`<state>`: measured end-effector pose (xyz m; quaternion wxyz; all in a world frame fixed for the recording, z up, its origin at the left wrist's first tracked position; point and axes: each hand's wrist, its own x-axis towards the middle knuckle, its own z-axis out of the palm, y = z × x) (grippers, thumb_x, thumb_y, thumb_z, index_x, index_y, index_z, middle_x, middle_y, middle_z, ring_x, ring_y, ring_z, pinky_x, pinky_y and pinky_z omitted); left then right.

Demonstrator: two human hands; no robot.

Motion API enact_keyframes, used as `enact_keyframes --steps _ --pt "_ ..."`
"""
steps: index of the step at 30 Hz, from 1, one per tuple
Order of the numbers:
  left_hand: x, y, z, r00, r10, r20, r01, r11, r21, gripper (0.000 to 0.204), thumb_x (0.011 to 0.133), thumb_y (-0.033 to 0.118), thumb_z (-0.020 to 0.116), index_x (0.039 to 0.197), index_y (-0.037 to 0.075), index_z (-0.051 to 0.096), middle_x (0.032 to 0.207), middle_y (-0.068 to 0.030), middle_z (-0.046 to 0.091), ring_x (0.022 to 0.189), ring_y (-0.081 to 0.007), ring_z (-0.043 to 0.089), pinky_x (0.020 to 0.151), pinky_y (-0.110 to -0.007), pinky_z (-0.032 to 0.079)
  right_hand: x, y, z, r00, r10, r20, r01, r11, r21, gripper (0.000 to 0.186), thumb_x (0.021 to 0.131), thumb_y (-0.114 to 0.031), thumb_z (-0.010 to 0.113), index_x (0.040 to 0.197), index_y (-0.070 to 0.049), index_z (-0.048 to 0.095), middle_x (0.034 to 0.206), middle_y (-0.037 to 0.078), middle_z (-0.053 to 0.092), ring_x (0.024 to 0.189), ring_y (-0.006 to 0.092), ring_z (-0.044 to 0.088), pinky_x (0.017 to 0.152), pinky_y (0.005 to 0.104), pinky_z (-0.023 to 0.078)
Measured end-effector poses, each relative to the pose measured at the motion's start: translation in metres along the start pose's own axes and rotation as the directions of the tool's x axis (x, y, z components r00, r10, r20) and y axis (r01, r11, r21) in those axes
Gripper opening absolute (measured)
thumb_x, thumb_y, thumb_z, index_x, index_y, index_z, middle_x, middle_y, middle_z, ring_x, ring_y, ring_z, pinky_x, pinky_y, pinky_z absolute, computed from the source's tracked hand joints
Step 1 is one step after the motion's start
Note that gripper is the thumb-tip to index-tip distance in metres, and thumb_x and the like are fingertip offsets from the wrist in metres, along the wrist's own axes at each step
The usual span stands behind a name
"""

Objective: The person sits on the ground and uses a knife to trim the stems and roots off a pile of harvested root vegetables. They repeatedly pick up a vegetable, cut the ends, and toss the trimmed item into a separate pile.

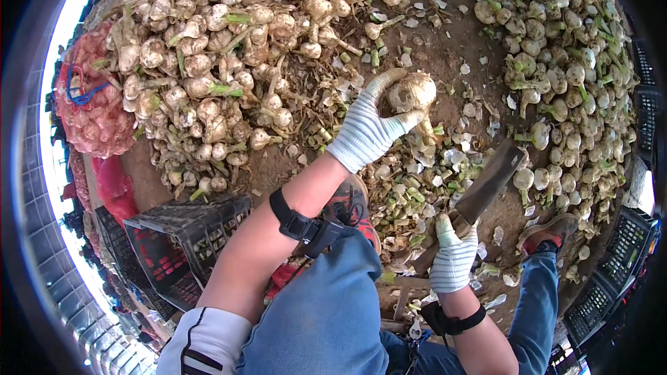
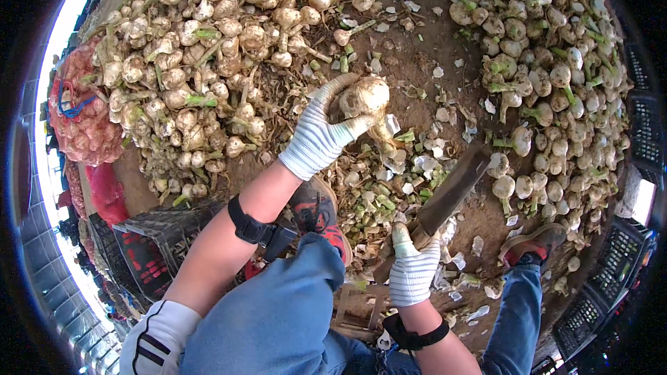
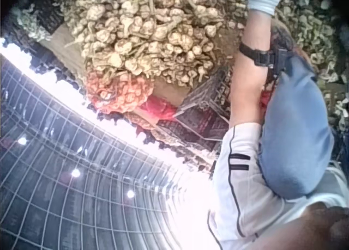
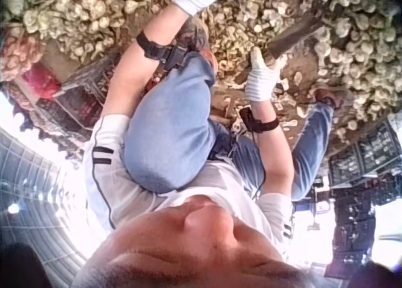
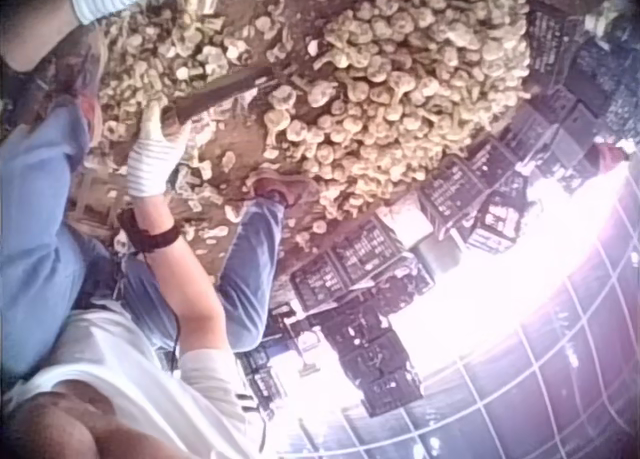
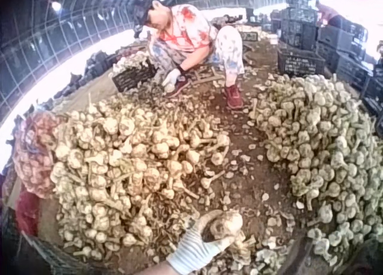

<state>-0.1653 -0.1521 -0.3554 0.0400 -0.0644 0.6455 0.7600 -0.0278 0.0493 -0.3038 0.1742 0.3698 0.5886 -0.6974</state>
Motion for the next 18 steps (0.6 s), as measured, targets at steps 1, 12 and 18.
enact_keyframes --steps 1,12,18 --pt "-0.002 -0.001 0.0 1.0 -0.003 -0.005 0.002 0.999 -0.04 0.065 0.076 0.007 0.077 0.132 0.004 0.044 0.121 -0.0083 0.057 0.109 -0.0163 0.057 0.094 -0.031 0.048 0.0 -0.002 0.002 1.0 0.004 0.007 -0.004 1.0 -0.002 0.028 0.087 -0.009 0.067 0.111 -0.005 0.052 0.085 0.0 0.059 0.069 0.0078 0.054 0.059 0.0235 0.046" --pt "-0.031 0.042 -0.003 0.923 0.067 0.379 -0.038 0.996 -0.083 0.068 0.074 0.007 0.077 0.134 0.007 0.045 0.127 -0.0086 0.057 0.116 -0.0197 0.055 0.1 -0.035 0.044 0.003 -0.035 0.001 0.997 0.035 0.073 -0.037 0.999 0.024 0.024 0.085 -0.026 0.068 0.091 -0.007 0.055 0.063 0.003 0.054 0.05 0.0136 0.052 0.046 0.026 0.042" --pt "-0.048 0.055 -0.006 0.706 -0.119 0.699 -0.091 0.962 0.256 0.085 0.071 0.021 0.083 0.143 0.012 0.039 0.138 -0.0129 0.05 0.126 -0.0243 0.049 0.109 -0.04 0.034 0.009 -0.04 0.012 0.938 0.008 0.346 -0.104 0.96 0.261 0.053 0.084 -0.037 0.069 0.125 -0.007 0.052 0.079 0.007 0.064 0.064 0.0172 0.059 0.058 0.0316 0.049"
